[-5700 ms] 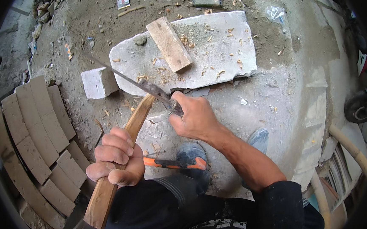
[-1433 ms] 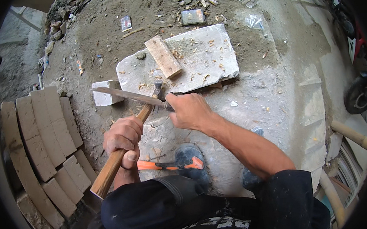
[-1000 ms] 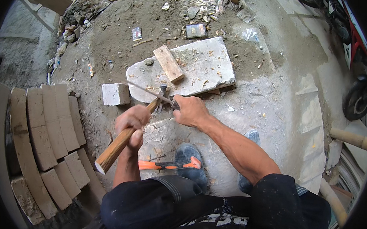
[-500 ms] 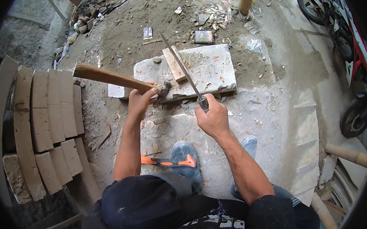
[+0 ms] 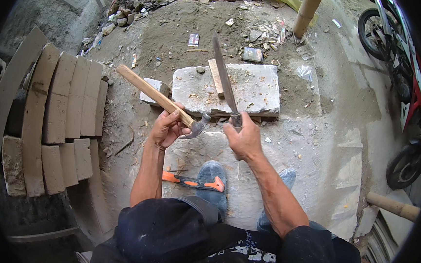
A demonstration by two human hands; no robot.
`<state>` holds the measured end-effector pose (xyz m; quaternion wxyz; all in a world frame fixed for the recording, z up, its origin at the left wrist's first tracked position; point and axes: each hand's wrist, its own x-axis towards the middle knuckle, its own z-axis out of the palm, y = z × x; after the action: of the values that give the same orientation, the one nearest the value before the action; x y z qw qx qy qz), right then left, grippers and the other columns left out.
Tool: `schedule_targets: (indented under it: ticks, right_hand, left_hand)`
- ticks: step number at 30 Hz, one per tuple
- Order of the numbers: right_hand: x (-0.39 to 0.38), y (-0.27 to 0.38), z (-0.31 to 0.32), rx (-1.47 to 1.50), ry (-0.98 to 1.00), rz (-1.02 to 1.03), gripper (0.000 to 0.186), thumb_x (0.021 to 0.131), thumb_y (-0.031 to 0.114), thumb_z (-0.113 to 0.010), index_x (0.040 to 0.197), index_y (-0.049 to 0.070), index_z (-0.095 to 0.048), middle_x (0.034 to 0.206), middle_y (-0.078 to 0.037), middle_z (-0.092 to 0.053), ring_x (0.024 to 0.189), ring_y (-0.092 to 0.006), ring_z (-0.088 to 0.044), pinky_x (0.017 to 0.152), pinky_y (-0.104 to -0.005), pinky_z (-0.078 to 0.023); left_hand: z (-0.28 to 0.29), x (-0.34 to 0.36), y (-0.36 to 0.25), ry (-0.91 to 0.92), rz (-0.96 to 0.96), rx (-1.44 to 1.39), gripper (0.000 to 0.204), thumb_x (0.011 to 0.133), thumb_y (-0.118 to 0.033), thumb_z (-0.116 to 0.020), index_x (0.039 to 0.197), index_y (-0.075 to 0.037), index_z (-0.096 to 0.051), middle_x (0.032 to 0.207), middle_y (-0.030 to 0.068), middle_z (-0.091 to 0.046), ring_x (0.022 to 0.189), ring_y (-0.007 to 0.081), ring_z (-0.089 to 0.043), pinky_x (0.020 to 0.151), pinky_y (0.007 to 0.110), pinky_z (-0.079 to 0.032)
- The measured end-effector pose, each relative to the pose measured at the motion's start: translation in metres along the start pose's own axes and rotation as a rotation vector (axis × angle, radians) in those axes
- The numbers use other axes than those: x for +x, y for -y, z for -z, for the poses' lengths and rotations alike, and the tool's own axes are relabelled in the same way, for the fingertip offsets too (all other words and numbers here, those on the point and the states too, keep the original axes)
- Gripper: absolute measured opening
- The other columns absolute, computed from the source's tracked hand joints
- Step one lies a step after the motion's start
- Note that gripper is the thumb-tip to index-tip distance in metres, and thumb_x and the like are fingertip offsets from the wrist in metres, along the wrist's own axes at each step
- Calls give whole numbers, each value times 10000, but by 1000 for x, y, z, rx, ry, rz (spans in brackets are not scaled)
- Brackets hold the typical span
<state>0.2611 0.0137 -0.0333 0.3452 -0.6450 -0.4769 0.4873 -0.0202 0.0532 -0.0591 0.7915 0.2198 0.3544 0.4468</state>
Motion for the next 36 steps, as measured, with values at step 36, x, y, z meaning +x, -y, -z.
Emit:
schedule_targets:
  ticks: [36]
  right_hand:
    - [76,80,64,972,279,-214,298,993,299,-733,1052,25,-632,814,-76,-682,618,-185,-668,514,-344,-581]
  left_hand:
    - [13,-81,-17,-48,-75,1221,408,889,-259,-849,1188,-14,-720,941,19,-727,881,150,-676,826,314,-538]
